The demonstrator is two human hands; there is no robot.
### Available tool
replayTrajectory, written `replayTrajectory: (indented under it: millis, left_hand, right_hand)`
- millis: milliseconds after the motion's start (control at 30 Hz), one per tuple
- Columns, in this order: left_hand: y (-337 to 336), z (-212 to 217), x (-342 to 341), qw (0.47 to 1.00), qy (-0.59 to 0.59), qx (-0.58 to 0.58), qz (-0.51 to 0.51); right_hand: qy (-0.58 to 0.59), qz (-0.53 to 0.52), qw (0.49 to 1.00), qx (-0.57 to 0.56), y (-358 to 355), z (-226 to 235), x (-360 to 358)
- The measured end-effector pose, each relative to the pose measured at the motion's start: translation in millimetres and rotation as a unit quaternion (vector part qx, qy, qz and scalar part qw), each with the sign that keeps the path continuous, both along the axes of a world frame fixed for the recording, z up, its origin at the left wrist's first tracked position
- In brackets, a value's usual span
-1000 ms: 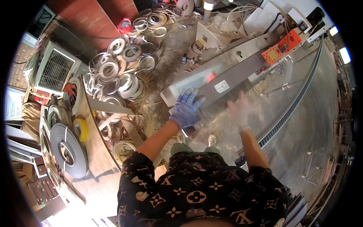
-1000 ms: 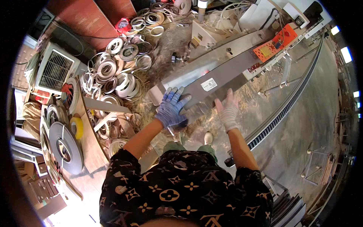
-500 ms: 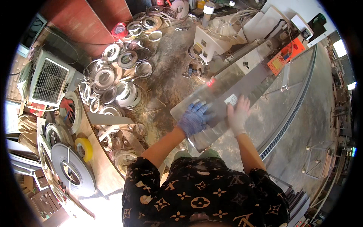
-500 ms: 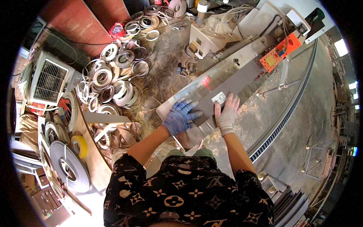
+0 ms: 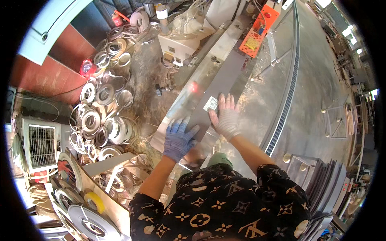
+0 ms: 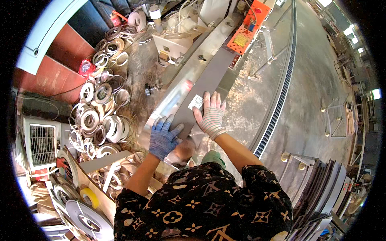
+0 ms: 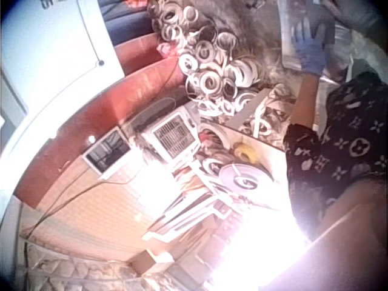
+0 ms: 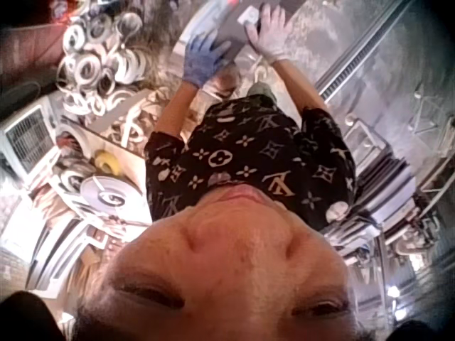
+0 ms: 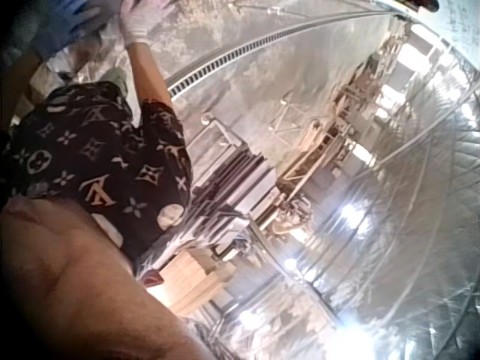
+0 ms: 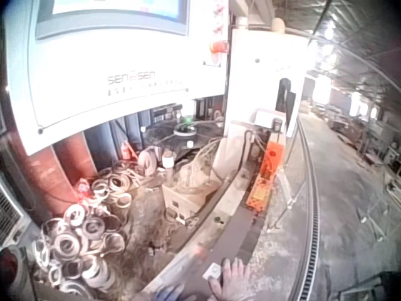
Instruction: The person repeatedly picks up flat rectangular panels from a stack, carries them to a machine, and places them onto the machine's feed table. The person then returns to the stack to retrieve the next panel and repeats the cycle.
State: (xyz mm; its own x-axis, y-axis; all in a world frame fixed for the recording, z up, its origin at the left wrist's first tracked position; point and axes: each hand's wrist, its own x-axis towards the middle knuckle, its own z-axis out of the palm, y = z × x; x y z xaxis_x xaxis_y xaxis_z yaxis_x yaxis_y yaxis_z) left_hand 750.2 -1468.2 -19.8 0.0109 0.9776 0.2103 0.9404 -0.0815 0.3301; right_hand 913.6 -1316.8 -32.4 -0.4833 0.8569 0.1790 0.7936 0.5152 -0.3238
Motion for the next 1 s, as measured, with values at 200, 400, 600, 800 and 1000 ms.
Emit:
replayTrajectory:
  millis: [200, 400, 600, 800, 1000]
  left_hand:
    - [4.8, 4.7, -0.2, 0.999, 0.010, 0.030, -0.010]
    - [66.9, -39.5, -112.9, 0.878, -0.342, -0.006, 0.335]
    - [148.9, -114.5, -188.1, 0.669, -0.572, -0.230, 0.416]
    - [141.7, -140.5, -170.1, 0.703, -0.637, -0.038, 0.313]
    - [134.7, -168.3, -173.3, 0.891, -0.353, 0.244, 0.146]
  right_hand:
    - [-0.003, -0.003, 1.000, -0.023, 6.0, 1.2, 1.2]
    - [0.012, 0.000, 1.000, -0.028, 3.0, 6.7, -2.3]
    - [-0.011, 0.000, 0.999, -0.031, 7.2, 2.6, -8.0]
    - [-0.002, 0.001, 1.000, -0.021, 8.6, 0.6, -12.1]
    - [-0.012, -0.008, 0.999, -0.034, 9.3, -0.4, -14.2]
